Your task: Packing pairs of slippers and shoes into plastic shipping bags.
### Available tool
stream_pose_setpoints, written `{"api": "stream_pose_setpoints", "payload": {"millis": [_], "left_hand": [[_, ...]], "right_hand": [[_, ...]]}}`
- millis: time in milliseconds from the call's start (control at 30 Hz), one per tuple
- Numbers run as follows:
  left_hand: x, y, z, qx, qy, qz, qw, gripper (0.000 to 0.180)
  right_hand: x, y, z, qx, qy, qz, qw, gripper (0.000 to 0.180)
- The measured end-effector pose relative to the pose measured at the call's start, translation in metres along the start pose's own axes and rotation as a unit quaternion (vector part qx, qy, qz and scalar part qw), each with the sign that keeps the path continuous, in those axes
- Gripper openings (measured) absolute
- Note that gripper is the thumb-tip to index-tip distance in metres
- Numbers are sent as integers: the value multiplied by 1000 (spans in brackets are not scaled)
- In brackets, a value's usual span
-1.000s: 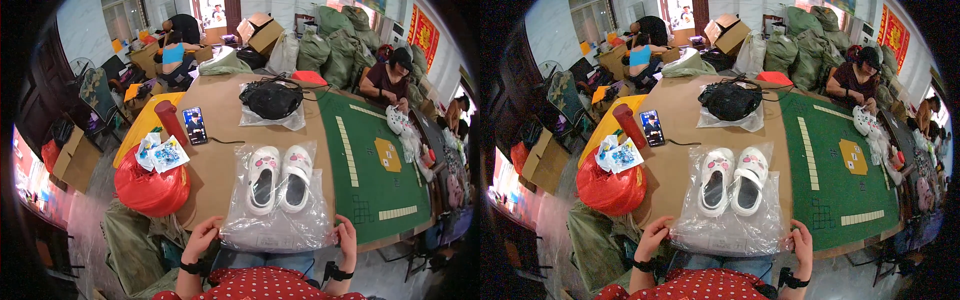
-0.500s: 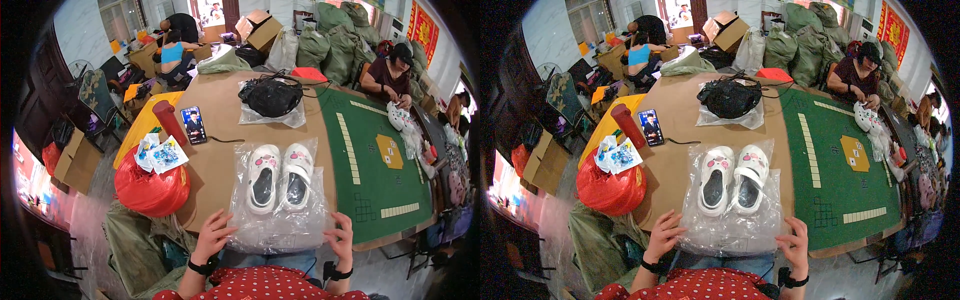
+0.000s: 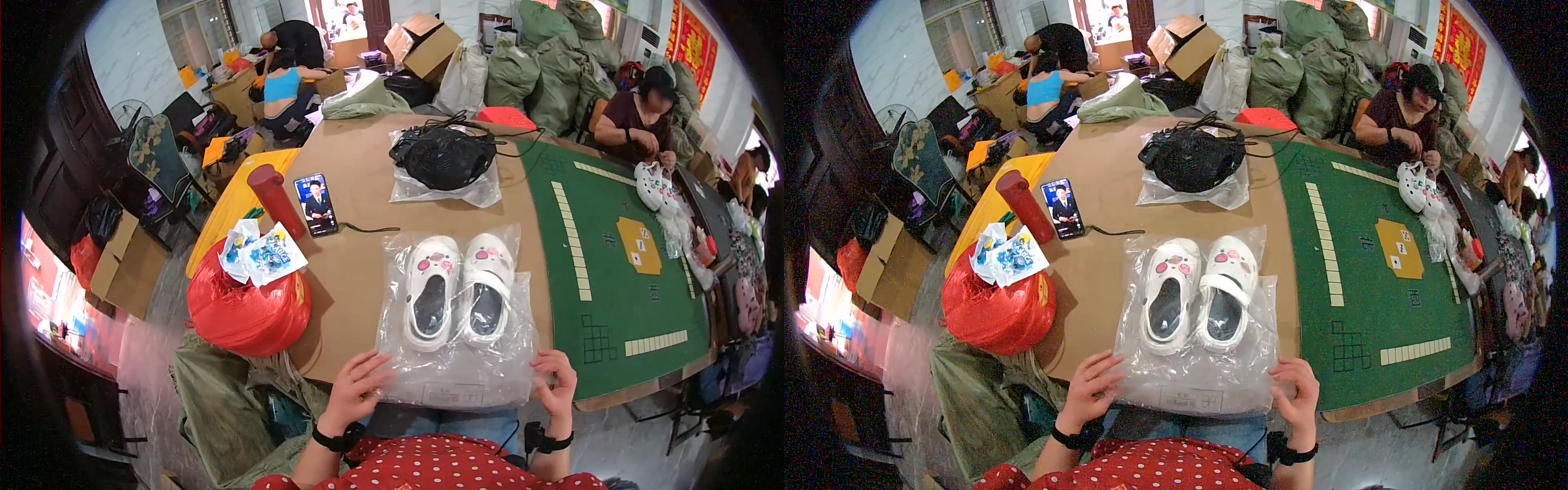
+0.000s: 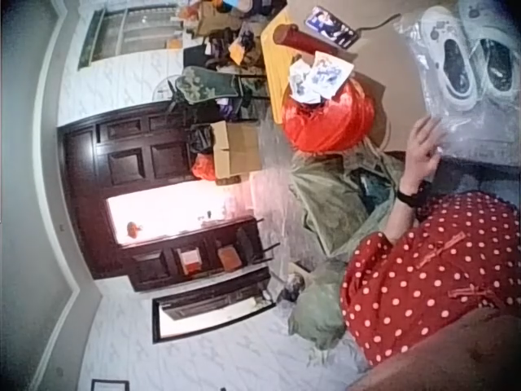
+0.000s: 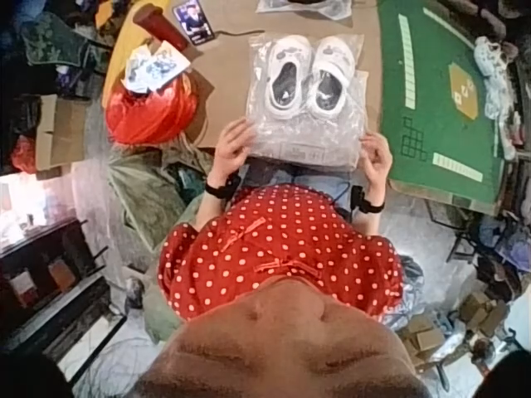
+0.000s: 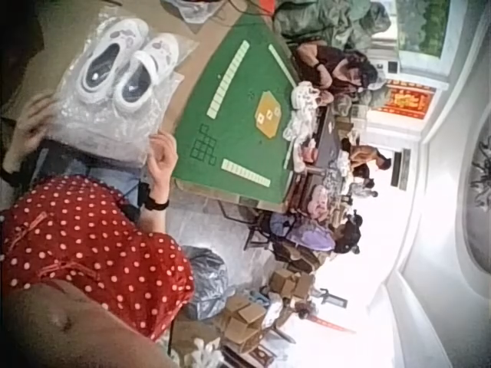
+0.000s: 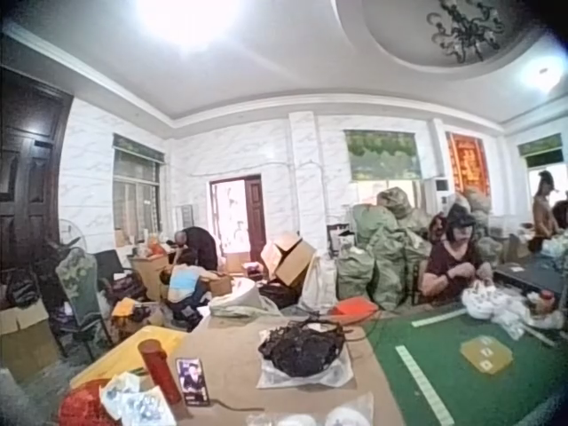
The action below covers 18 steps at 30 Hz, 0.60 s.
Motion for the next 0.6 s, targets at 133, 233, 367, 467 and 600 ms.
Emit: {"api": "stream_pose_setpoints", "payload": {"millis": [133, 233, 367, 467, 600], "left_hand": [[17, 3, -7, 39, 56, 69, 995, 38], [21, 4, -8, 27, 71, 96, 992, 36], [18, 1, -8, 22, 69, 82, 994, 35], [6, -5, -9, 38, 13, 74, 996, 35], [-2, -3, -9, 18, -40, 26, 999, 33]], "right_hand": [[1, -10, -3, -2, 40, -38, 998, 14], [2, -17, -4, 15, 41, -48, 998, 13], [-3, -15, -7, 10, 7, -24, 1000, 11], [-9, -18, -8, 30, -23, 33, 999, 10], [-9, -30, -11, 48, -14, 16, 999, 12]]}}
Point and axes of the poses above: each hand's wrist, its own z-axis towards the middle knuckle, its own x-axis out of the palm, y = z × x, the point moved 9 cm from there along z, towards the middle knuckle, and after that the axes turned 5 degrees about -x, right-handed, at the moved point
